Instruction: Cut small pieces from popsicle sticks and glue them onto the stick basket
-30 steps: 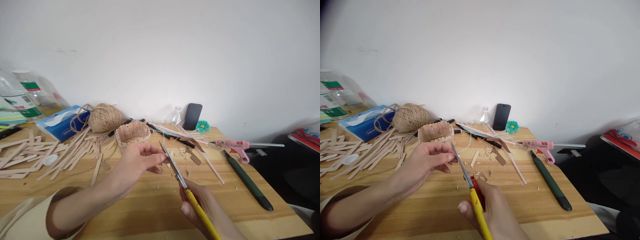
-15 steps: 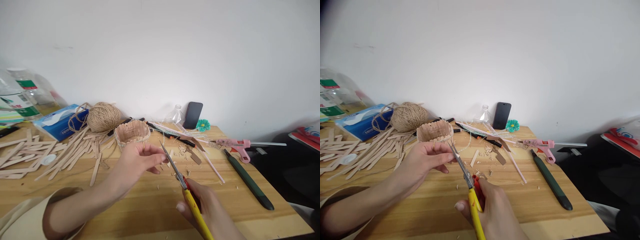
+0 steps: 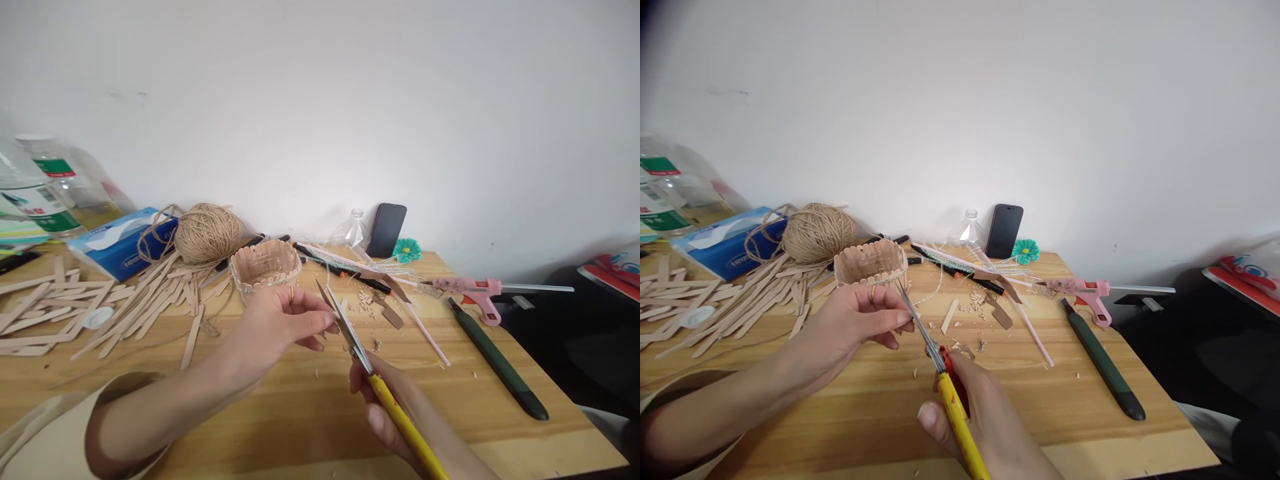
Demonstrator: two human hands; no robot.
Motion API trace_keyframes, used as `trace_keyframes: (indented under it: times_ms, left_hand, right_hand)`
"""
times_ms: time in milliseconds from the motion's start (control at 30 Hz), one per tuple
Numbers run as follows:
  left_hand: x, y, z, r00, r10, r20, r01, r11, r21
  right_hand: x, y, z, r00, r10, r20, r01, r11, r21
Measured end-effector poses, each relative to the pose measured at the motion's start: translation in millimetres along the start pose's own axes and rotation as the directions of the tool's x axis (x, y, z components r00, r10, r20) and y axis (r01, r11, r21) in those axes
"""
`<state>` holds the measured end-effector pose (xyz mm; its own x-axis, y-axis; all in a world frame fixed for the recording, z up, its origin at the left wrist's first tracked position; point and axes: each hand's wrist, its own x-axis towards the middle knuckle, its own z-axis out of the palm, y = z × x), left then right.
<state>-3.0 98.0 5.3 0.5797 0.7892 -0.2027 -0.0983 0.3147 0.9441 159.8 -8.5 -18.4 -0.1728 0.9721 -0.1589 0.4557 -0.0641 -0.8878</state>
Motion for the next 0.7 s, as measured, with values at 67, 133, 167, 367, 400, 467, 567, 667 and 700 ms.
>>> trace_keyframes:
  times_ms: [67,133,167,367,400,467,567,667,700]
  left_hand:
    - [0,0,0.5,1.0,-0.008,-0.006,0.008,1.0,-0.002]
    - [1,0,0.9,1.0,-0.009,-0.007,0.009,1.0,0.003]
    - [1,0,1.1,1.0,-0.006,-0.008,0.006,1.0,0.005]
    - [1,1,2.5,1.0,-0.001,-0.028,0.002,1.0,0.028]
    - [0,1,2.8,0.999,0.002,-0.034,-0.001,1.0,0.031]
    - [0,1,3.2,0.999,0.009,-0.047,-0.007,0.999,0.035]
    - [-2,2,3.1,0.998,0.012,-0.055,-0.01,0.999,0.035]
    - [-4,3,2.7,0.998,0.021,-0.055,-0.019,0.999,0.047]
    - [-4,3,2.6,0.998,0.025,-0.051,-0.023,0.998,0.052]
  right_hand:
    - [1,-3,0,1.0,-0.016,-0.01,0.016,0.999,0.043]
    - [0,-8,1,1.0,0.0,-0.031,0.002,0.997,0.074]
    - [-1,-11,2,0.999,0.016,-0.046,-0.013,0.997,0.074]
    - [-1,-13,3,0.995,0.064,-0.082,-0.067,0.997,-0.034]
    - [-1,-11,3,0.995,0.065,-0.081,-0.069,0.996,-0.051]
    - [0,-7,4,0.994,0.058,-0.092,-0.064,0.995,-0.07]
    - [1,-5,4,0.992,0.046,-0.117,-0.057,0.994,-0.092]
    - [1,-8,5,0.989,0.074,-0.128,-0.087,0.991,-0.097]
    - [0,-10,5,0.988,0.091,-0.128,-0.104,0.99,-0.098]
